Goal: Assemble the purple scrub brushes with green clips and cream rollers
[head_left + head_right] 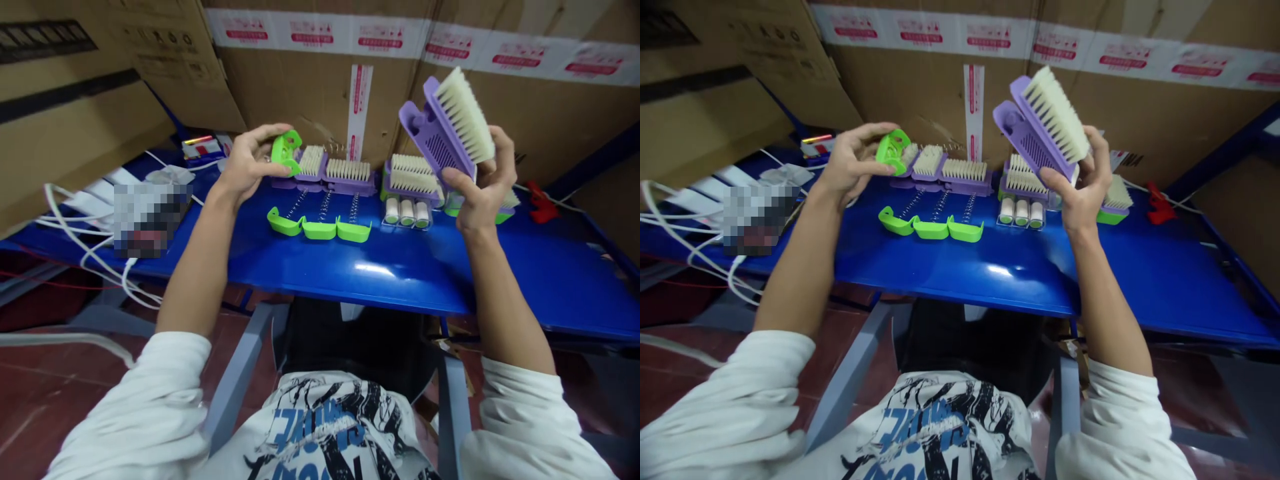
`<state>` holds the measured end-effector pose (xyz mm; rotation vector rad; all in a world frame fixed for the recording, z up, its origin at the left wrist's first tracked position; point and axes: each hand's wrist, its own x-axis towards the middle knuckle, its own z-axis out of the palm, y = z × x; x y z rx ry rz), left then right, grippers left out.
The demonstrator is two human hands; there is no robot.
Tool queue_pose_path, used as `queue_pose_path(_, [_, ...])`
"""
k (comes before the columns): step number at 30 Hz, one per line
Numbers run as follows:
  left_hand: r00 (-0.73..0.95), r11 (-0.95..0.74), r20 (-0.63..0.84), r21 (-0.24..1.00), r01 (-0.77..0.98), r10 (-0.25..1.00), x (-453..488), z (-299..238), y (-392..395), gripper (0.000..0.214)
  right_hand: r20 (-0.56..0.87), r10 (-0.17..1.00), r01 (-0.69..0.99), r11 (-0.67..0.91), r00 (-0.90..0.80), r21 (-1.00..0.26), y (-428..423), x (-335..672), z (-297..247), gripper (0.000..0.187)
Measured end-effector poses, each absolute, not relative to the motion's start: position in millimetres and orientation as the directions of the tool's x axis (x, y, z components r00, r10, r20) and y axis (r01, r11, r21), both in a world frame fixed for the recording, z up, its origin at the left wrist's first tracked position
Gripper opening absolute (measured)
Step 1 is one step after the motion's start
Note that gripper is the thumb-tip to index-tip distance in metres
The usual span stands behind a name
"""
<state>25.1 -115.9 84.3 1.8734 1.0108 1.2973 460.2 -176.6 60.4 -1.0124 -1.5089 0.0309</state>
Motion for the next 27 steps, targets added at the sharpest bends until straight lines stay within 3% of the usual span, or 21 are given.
queue_pose_path(9, [0.148, -0.300, 0.262, 0.851, 0.432, 0.954, -48, 57, -137, 0.095, 0.801, 0.537, 0.502, 0.632, 0.266, -0.590, -169, 473, 62, 0.078])
queue_pose_path(16, [0.374, -0.426, 0.241, 0.711, 0.560, 0.895, -42, 64, -111, 0.103, 0.738, 0.621, 0.486, 0.575, 0.264, -0.658, -172, 472, 59, 0.074])
queue_pose_path(20, [0.444, -0.469, 0.220, 0.653, 0.595, 0.868, -30, 72, -103, 0.097, 0.758, 0.598, 0.494, 0.591, 0.262, -0.637, -162, 478, 49, 0.084])
queue_pose_path(23, [0.466, -0.444, 0.158, 0.658, 0.608, 0.871, -27, 69, -105, 0.093, 0.784, 0.569, 0.479, 0.631, 0.249, -0.610, -153, 483, 43, 0.091])
queue_pose_path(27, [0.490, -0.453, 0.175, 0.712, 0.536, 0.854, -29, 56, -104, 0.087, 0.804, 0.554, 0.451, 0.673, 0.217, -0.586, -152, 481, 41, 0.086])
